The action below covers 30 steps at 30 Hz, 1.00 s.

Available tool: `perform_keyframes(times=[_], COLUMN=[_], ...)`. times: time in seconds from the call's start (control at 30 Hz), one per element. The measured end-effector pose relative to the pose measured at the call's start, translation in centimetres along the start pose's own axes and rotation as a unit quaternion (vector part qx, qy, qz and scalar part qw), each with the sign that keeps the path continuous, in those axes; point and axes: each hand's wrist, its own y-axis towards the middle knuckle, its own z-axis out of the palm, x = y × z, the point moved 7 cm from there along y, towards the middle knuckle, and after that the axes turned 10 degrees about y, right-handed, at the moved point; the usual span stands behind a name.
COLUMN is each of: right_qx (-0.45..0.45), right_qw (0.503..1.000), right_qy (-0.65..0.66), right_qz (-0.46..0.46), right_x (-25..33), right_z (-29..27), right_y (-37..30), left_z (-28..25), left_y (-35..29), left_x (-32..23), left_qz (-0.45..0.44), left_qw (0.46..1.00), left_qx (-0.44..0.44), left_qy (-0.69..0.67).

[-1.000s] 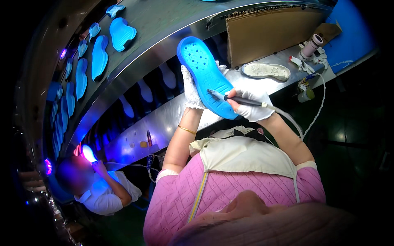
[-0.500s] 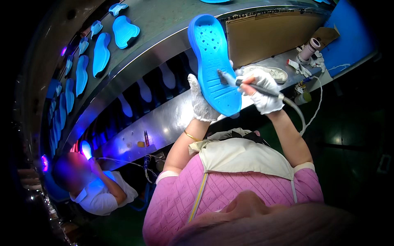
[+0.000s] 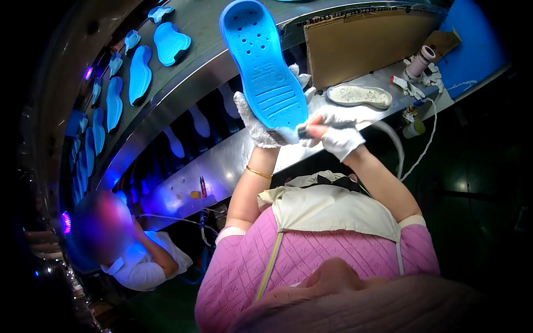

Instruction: The person picks up shoe soles one at a time from a conveyor belt and applies liquid to each sole using a handheld brush dispenser.

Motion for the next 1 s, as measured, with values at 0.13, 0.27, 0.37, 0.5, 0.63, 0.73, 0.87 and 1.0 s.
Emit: perform_keyframes(times=[0.13, 0.27, 0.37, 0.5, 0.63, 0.73, 0.87, 1.0], right_qx=[-0.013, 0.055, 0.081, 0.104, 0.109, 0.1, 0.126, 0.186], right_qw=[0.988, 0.926, 0.938, 0.986, 0.99, 0.948, 0.888, 0.91], right_qy=[-0.039, -0.263, -0.245, -0.114, -0.086, -0.227, -0.351, -0.32], right_qz=[-0.15, -0.266, -0.23, 0.059, 0.01, -0.199, -0.267, -0.187], right_x=[3.4, 4.5, 3.3, 0.7, 2.9, 5.5, 5.9, 3.9], right_z=[0.1, 2.2, 2.3, 1.0, 1.9, 3.8, 5.2, 4.5], right_y=[-0.6, -1.3, -1.0, -1.3, -2.0, -1.3, -0.6, 0.4], left_z=[0.4, 0.7, 0.8, 0.1, -0.3, -2.3, -0.1, -2.5], left_y=[-0.3, 0.0, 0.1, 0.2, 0.3, 0.4, 0.8, 1.2], left_x=[-1.1, -1.7, -2.1, -2.6, -3.3, -3.0, -2.9, -2.1], left_qz=[0.001, -0.004, -0.015, -0.051, -0.108, -0.149, -0.18, -0.243], left_qw=[1.0, 1.0, 1.0, 0.998, 0.992, 0.981, 0.976, 0.952], left_qx=[-0.014, -0.01, -0.004, 0.022, 0.015, -0.032, -0.064, -0.105], left_qy=[-0.01, 0.002, 0.009, 0.014, 0.06, 0.121, 0.108, 0.155])
